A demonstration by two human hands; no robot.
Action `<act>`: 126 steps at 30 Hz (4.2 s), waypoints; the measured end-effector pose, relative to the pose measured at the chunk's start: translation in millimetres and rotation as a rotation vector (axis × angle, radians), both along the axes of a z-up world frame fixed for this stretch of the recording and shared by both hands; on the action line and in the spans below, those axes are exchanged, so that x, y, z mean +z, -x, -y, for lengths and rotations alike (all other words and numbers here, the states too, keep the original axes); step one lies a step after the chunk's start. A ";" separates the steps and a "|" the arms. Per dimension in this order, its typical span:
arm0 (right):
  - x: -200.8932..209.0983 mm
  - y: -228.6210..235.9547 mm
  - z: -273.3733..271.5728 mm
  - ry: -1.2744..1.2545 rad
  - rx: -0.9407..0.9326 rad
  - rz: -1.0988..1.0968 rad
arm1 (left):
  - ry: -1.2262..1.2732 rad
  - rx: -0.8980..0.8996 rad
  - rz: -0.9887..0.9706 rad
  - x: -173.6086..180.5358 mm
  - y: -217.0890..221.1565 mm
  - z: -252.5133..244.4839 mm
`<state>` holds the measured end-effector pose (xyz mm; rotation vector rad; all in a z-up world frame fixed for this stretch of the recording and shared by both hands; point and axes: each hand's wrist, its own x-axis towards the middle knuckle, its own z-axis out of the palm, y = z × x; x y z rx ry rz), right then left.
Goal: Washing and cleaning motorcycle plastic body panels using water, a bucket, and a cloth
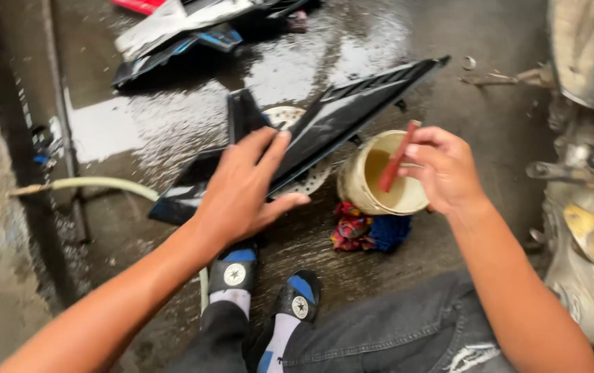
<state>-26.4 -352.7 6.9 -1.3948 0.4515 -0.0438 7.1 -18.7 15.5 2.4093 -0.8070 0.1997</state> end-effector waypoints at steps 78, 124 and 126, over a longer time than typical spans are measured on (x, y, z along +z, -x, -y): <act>-151.3 -86.0 80.8 1.001 0.615 -0.704 | 0.152 0.194 -0.728 -65.3 -129.3 97.8; 13.1 -83.0 -72.1 0.329 0.571 -0.405 | 0.143 0.044 -0.609 -60.9 -116.0 44.5; 31.5 -78.3 -117.9 0.330 0.579 -0.396 | 0.137 0.045 -0.586 -70.4 -106.8 39.7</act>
